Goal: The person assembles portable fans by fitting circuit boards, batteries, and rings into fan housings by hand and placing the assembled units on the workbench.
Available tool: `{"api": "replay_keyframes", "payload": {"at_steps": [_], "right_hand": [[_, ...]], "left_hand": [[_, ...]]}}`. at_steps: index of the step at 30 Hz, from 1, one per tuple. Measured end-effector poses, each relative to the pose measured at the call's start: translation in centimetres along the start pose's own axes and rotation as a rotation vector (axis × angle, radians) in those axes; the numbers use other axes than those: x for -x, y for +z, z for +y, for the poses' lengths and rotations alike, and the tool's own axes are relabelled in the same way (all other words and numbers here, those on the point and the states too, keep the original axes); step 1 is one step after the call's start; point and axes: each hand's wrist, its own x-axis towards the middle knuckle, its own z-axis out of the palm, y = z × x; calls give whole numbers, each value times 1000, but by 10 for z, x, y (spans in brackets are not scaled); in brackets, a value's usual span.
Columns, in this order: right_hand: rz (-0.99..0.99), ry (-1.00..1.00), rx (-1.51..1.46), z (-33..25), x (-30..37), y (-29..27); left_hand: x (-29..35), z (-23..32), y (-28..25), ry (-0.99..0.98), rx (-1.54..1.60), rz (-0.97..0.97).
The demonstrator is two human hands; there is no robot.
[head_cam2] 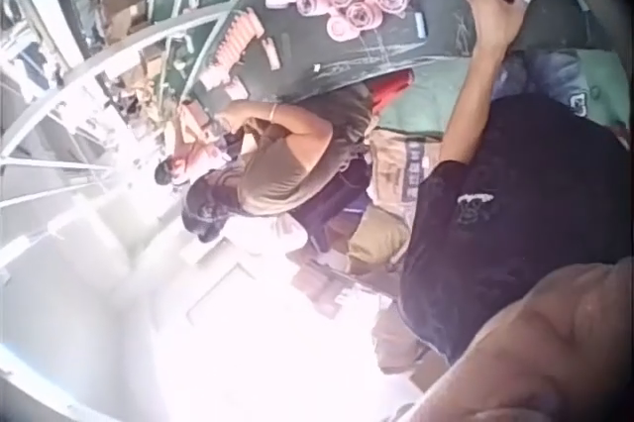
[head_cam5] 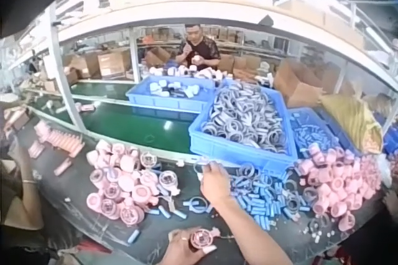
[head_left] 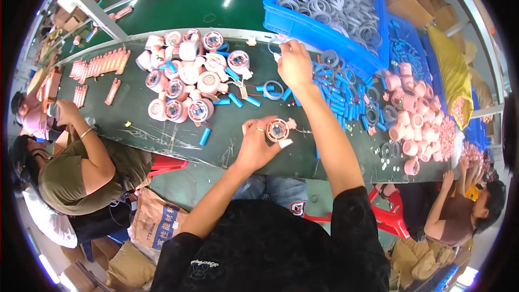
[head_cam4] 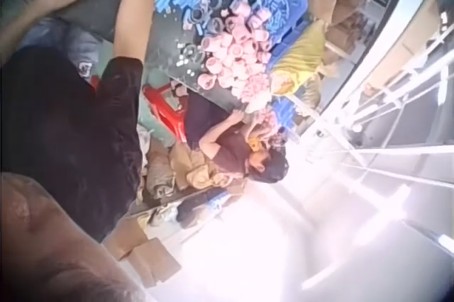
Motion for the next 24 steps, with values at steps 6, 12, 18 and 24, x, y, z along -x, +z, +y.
{"api": "replay_keyframes", "payload": {"at_steps": [6, 12, 18, 24], "right_hand": [[-218, -12, -85, 6, 9, 1], [-68, -416, -178, -35, 99, -118], [32, -279, -433, -36, 166, -137], [-339, 333, -1491, -46, 161, -161]], "left_hand": [[0, -5, 0, 78, 71, 32], [-19, 1, -29, -236, 744, 113], [-28, 40, -45, -50, 415, -29], [-31, 40, -53, 200, 201, -161]]}}
